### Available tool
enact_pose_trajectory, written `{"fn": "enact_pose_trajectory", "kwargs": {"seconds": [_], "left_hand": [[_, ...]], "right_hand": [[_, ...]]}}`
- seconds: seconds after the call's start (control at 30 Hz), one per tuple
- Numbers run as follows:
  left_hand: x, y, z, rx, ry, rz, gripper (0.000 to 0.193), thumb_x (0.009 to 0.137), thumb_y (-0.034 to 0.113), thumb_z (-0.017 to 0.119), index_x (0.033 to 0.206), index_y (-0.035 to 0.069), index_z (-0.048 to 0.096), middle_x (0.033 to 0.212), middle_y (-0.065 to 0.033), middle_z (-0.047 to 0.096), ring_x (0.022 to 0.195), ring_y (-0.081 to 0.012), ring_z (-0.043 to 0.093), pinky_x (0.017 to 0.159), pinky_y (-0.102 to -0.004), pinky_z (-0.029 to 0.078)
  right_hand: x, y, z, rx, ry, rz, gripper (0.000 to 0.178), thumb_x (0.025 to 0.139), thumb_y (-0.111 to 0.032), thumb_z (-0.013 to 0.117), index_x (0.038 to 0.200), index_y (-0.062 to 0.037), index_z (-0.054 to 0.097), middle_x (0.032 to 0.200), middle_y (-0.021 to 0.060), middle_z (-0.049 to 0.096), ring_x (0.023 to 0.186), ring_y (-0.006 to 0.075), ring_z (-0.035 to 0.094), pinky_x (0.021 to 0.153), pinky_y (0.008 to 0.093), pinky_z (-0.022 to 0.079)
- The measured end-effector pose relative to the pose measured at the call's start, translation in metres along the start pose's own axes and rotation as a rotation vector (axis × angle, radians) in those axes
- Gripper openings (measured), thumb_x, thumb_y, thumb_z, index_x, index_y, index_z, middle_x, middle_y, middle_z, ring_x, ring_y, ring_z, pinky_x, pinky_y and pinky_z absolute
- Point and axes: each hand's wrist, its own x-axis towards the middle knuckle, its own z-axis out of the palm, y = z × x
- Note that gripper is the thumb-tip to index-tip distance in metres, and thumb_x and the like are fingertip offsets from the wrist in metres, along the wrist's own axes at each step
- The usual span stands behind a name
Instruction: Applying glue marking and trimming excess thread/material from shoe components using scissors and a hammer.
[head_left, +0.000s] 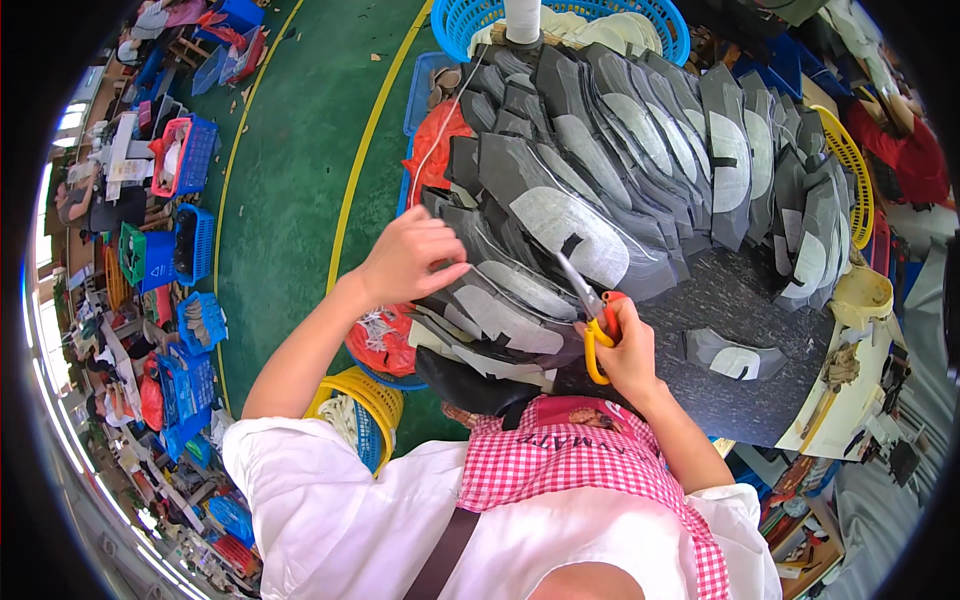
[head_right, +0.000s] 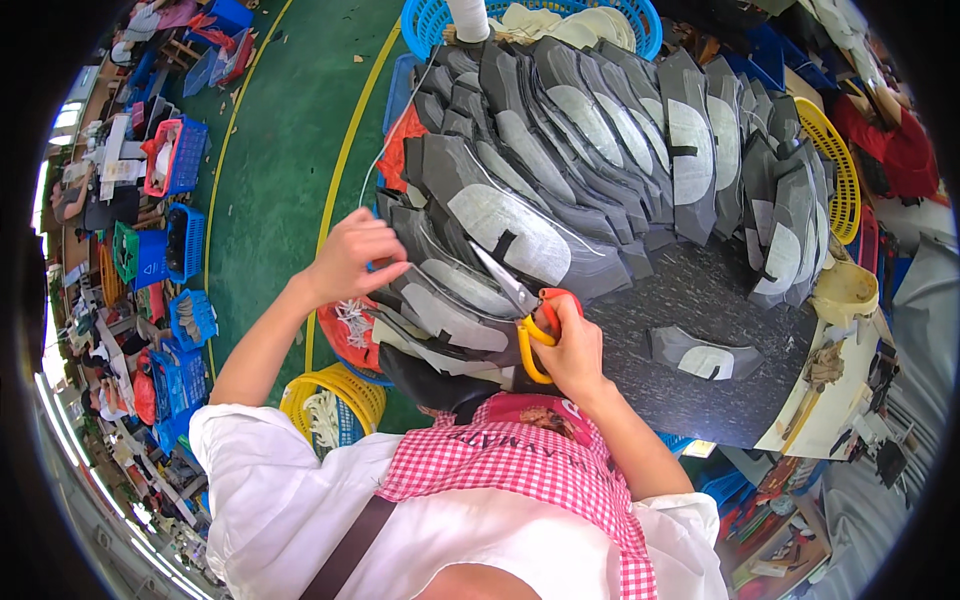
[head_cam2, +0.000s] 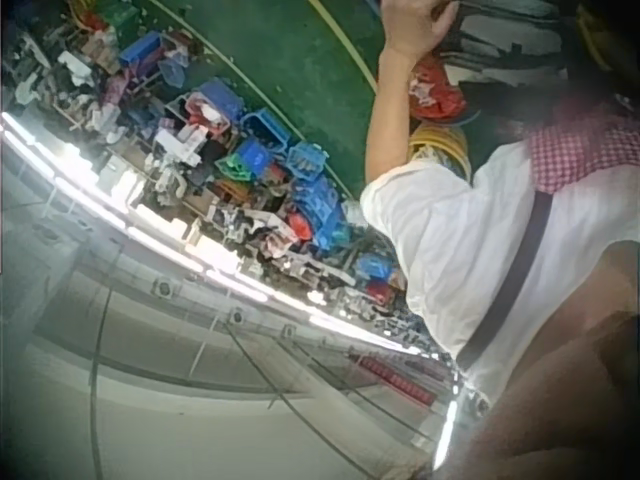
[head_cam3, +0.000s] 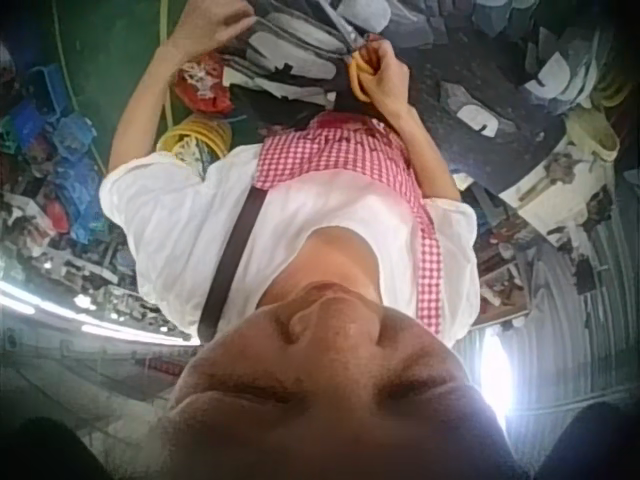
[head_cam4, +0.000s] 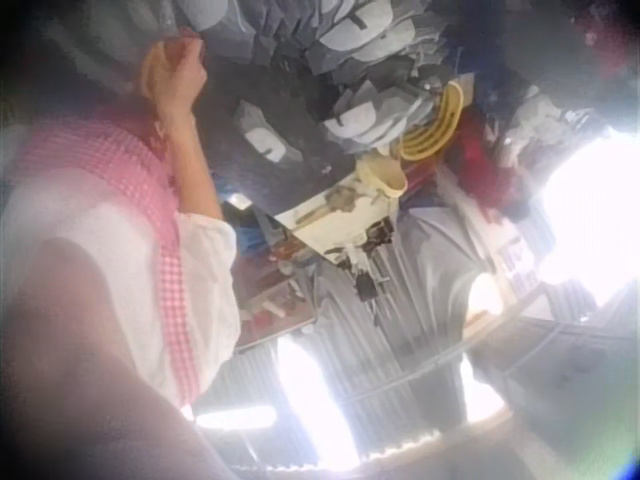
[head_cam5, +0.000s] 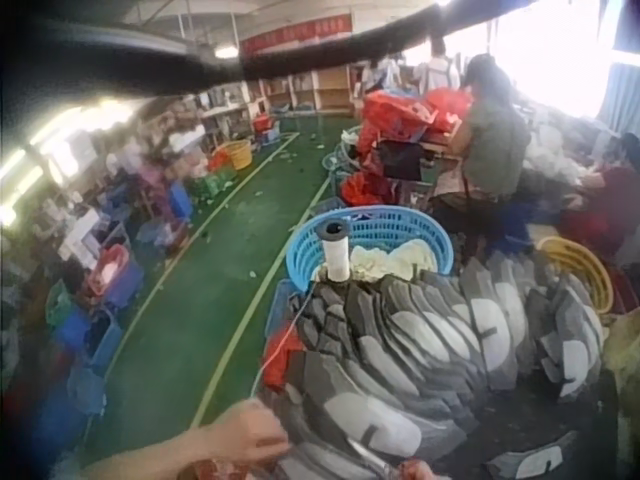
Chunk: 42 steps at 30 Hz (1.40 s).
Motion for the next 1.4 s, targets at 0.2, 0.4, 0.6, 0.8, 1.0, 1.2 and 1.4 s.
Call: {"fn": "enact_pose_trajectory", "kwargs": {"seconds": [0.2, 0.4, 0.6, 0.8, 1.0, 1.2, 1.4], "left_hand": [[0.016, -0.025, 0.003, 0.23, 0.116, 0.15, 0.017, 0.072, 0.02, 0.068, 0.077, 0.01, 0.056, 0.062, -0.0007, 0.048, 0.062, -0.0171, 0.049, 0.078, -0.0325, 0.037], [0.003, -0.013, -0.025, -0.118, 0.098, -0.078, 0.033, 0.07, 0.004, 0.062, 0.101, 0.01, 0.055, 0.066, 0.0012, 0.048, 0.065, -0.0129, 0.051, 0.092, -0.0358, 0.03], [0.007, -0.007, -0.017, -0.064, 0.16, -0.083, 0.033, 0.072, 0.001, 0.055, 0.104, 0.007, 0.053, 0.066, -0.0014, 0.052, 0.069, -0.0173, 0.052, 0.089, -0.0352, 0.032], [0.007, 0.052, -0.01, -0.964, 0.375, -0.363, 0.034, 0.079, 0.004, 0.052, 0.113, 0.003, 0.048, 0.077, -0.0023, 0.054, 0.082, -0.0145, 0.052, 0.086, -0.0319, 0.034], [0.099, 0.057, 0.001, -0.691, 0.165, 0.195, 0.048, 0.08, 0.01, 0.053, 0.125, 0.001, 0.038, 0.072, -0.0017, 0.051, 0.074, -0.0129, 0.051, 0.097, -0.0366, 0.026], [0.159, -0.043, -0.045, -0.099, 0.087, 0.164, 0.013, 0.075, 0.013, 0.064, 0.067, 0.006, 0.056, 0.067, -0.0021, 0.056, 0.064, -0.0155, 0.052, 0.094, -0.0377, 0.031], [0.179, -0.048, -0.051, -0.153, -0.142, 0.129, 0.017, 0.072, 0.014, 0.067, 0.064, 0.006, 0.054, 0.056, 0.0002, 0.043, 0.056, -0.0145, 0.043, 0.078, -0.0317, 0.035]], "right_hand": [[0.012, -0.015, -0.043, -0.493, -0.015, -0.243, 0.047, 0.062, -0.029, 0.076, 0.096, -0.0079, 0.052, 0.067, 0.0051, 0.058, 0.057, 0.0251, 0.059, 0.052, 0.0347, 0.045], [0.071, -0.083, -0.047, -0.708, -0.061, -0.71, 0.043, 0.066, -0.039, 0.068, 0.092, -0.0079, 0.053, 0.077, 0.0072, 0.058, 0.07, 0.0196, 0.061, 0.054, 0.0339, 0.046], [0.118, -0.11, -0.009, -1.051, -0.38, -0.657, 0.029, 0.066, -0.029, 0.069, 0.082, -0.0085, 0.056, 0.068, 0.0052, 0.061, 0.064, 0.0164, 0.062, 0.053, 0.0298, 0.046], [0.075, -0.07, -0.055, -0.109, -0.287, -0.189, 0.023, 0.075, -0.024, 0.068, 0.079, -0.0071, 0.053, 0.065, 0.0048, 0.058, 0.054, 0.012, 0.056, 0.05, 0.0254, 0.044], [0.06, -0.081, -0.04, 0.95, -0.251, 0.189, 0.029, 0.077, -0.004, 0.062, 0.098, -0.0072, 0.041, 0.068, 0.0011, 0.051, 0.052, 0.0067, 0.046, 0.045, 0.0199, 0.036], [0.065, -0.032, -0.069, 0.744, 0.187, 0.074, 0.023, 0.078, 0.003, 0.058, 0.092, -0.0068, 0.042, 0.068, -0.0025, 0.045, 0.058, 0.0057, 0.046, 0.053, 0.0193, 0.039], [0.1, 0.012, -0.061, 0.241, 0.18, 0.149, 0.024, 0.073, -0.009, 0.065, 0.087, -0.0033, 0.047, 0.068, 0.0111, 0.055, 0.06, 0.025, 0.056, 0.058, 0.0335, 0.043]]}}
